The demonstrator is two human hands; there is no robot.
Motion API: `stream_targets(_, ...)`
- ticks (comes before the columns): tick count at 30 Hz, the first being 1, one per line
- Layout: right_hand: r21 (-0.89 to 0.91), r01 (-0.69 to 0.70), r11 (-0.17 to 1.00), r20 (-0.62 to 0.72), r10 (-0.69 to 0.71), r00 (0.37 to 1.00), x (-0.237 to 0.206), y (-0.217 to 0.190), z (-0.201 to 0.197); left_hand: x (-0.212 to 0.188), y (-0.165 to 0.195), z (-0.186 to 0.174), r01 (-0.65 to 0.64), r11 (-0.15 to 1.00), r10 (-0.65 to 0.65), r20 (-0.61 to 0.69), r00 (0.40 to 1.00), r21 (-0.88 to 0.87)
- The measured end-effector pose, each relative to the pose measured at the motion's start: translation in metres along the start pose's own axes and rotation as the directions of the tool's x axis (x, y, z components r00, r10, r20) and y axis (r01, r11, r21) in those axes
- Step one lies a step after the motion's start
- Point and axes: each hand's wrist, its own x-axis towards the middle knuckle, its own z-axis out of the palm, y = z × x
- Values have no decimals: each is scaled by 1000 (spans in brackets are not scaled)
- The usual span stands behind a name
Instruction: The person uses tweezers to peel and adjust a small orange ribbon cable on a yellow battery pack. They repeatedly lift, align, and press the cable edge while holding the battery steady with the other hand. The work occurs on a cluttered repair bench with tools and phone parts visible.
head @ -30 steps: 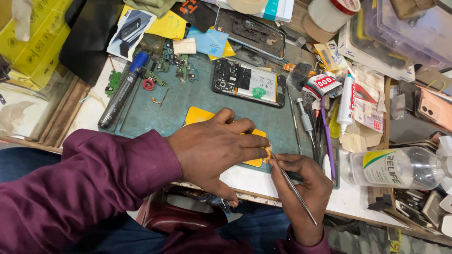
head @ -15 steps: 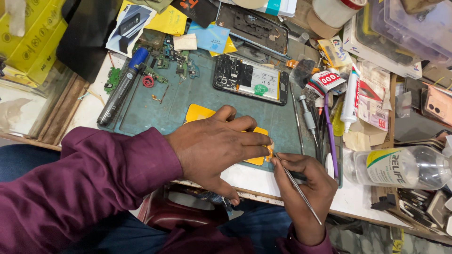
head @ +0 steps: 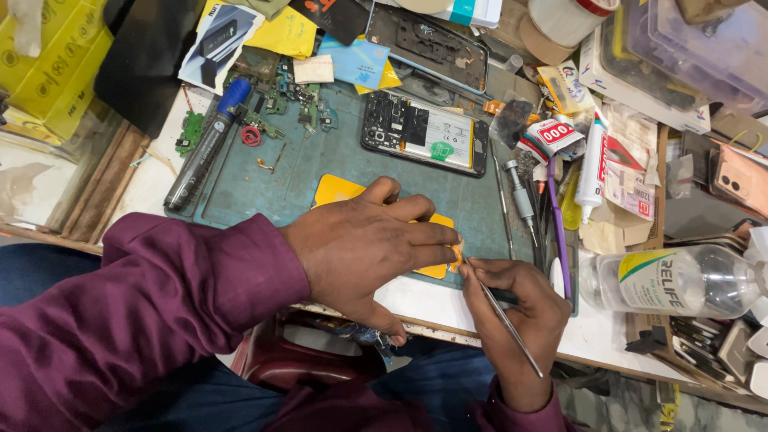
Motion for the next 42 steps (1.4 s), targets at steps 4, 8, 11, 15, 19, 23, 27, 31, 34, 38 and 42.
stream_targets(4,-21,-21,1000,-13,20,1000,-1,-2,1,1,0,-1,10,1000,-10,13,1000,-1)
stream_targets(8,20,-28,999,-16,29,999,-1,-2,1,1,0,-1,7,1000,-7,15,1000,0)
stream_targets(11,-32,-9,999,-5,9,1000,-1,-2,0,1,0,-1,15,1000,-15,27,1000,-2)
stream_targets(15,9,-30,999,-20,31,999,-3,-1,2,0,1,0,9,1000,-9,8,1000,-1)
stream_targets(19,-12,-18,1000,-7,18,1000,-2,-1,1,0,0,0,14,1000,-14,11,1000,-9)
stream_targets(23,-49,-17,999,-11,16,1000,-2,-1,2,0,1,0,5,1000,-5,-4,1000,-2)
stream_targets(27,-10,-21,1000,-4,21,1000,-2,-1,1,1,0,1,11,1000,-11,8,1000,-1)
stream_targets(31,-40,-14,999,-6,13,1000,-2,-1,1,0,0,2,-4,1000,4,-18,1000,1)
stream_targets(34,-59,-8,998,-7,7,1000,-3,-1,2,0,0,1,7,1000,-7,-2,1000,-4)
stream_targets(38,15,-26,1000,-13,26,1000,-4,0,2,0,0,1,6,1000,-6,0,1000,-5)
stream_targets(42,-44,-9,999,-10,9,1000,-4,0,1,0,0,2,2,1000,-2,-12,1000,-7)
